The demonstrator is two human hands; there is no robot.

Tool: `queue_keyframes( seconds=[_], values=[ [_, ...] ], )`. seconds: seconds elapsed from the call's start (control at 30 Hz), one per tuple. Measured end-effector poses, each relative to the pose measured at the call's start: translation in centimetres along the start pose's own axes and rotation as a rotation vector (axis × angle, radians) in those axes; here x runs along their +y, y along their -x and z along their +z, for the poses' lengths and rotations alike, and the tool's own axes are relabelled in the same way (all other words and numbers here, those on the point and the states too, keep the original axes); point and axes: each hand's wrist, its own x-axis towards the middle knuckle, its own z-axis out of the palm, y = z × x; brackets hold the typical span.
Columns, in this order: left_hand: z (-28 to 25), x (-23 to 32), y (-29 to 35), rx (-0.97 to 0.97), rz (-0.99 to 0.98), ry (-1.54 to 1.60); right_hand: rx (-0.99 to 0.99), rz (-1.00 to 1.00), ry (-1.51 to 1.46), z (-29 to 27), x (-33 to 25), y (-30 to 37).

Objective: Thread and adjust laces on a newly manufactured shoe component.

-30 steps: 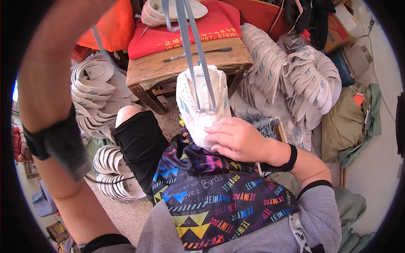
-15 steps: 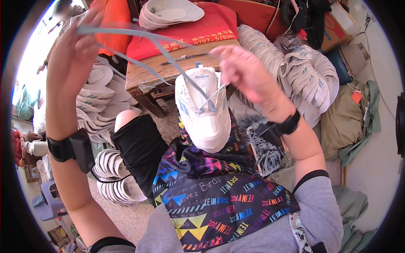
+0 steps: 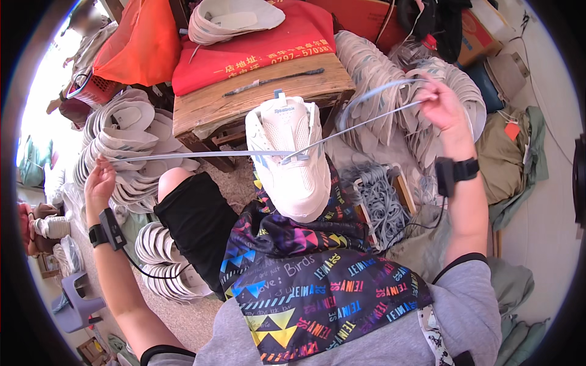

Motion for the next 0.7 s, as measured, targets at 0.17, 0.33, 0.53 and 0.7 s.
queue_keyframes(
  seconds=[0.17,0.33,0.53,0.7],
  values=[
    [-6.1,12.4,1.7,0.251,0.269,0.249,0.325,-0.056,0.014,-12.4,-13.3,0.4],
    [-4.6,16.7,3.1,0.042,0.420,-0.153,0.642,-0.685,0.105,-22.9,-25.5,13.3],
    [-0.1,0.2,5.9,0.245,0.773,-1.003,0.632,-0.453,0.425,-24.3,-16.5,4.8],
    [16.8,-24.9,10.1,-0.049,0.483,-1.445,0.273,-0.067,0.841,-6.6,1.7,4.1]
  ],
)
